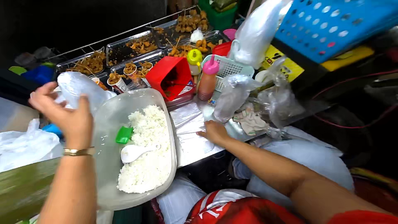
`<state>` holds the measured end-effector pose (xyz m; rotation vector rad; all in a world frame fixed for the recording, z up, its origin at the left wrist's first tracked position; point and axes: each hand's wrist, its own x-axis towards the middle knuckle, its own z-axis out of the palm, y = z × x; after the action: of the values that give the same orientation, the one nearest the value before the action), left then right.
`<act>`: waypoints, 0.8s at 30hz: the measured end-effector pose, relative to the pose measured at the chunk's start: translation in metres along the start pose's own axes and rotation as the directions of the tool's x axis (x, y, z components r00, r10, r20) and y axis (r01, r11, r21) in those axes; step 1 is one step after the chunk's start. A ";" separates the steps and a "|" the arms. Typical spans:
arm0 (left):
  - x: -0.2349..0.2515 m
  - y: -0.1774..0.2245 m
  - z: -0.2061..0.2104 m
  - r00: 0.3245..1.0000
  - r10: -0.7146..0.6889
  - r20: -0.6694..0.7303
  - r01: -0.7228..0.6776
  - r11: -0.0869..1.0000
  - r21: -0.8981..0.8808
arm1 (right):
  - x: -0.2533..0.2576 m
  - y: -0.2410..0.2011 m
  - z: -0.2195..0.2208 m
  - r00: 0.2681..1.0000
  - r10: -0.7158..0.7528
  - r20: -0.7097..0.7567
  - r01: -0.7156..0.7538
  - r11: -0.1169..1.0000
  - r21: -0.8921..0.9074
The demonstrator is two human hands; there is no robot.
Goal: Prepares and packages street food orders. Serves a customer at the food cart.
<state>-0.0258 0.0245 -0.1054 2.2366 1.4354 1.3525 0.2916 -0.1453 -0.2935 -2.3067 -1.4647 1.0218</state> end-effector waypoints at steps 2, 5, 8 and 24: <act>-0.035 0.051 0.028 0.977 0.177 0.119 -0.161 0.977 -0.138 | 0.001 -0.005 -0.001 0.999 -0.001 0.044 -0.001 0.999 0.040; -0.086 0.107 0.073 0.865 0.288 0.411 -0.107 0.906 -0.409 | 0.004 -0.002 -0.002 0.996 -0.085 0.029 0.075 0.963 0.261; -0.128 0.140 0.095 0.626 0.105 0.773 0.397 0.810 -0.432 | -0.003 -0.003 -0.011 0.998 -0.048 -0.045 0.066 0.722 0.689; -0.105 0.177 0.116 0.535 -0.332 0.776 0.836 0.341 -0.431 | -0.108 0.024 -0.056 0.874 -0.481 -0.067 0.393 0.619 0.680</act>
<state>0.1623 -0.1147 -0.1378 1.0864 0.9712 0.6719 0.3176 -0.2399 -0.2179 -1.2968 -1.2911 1.2765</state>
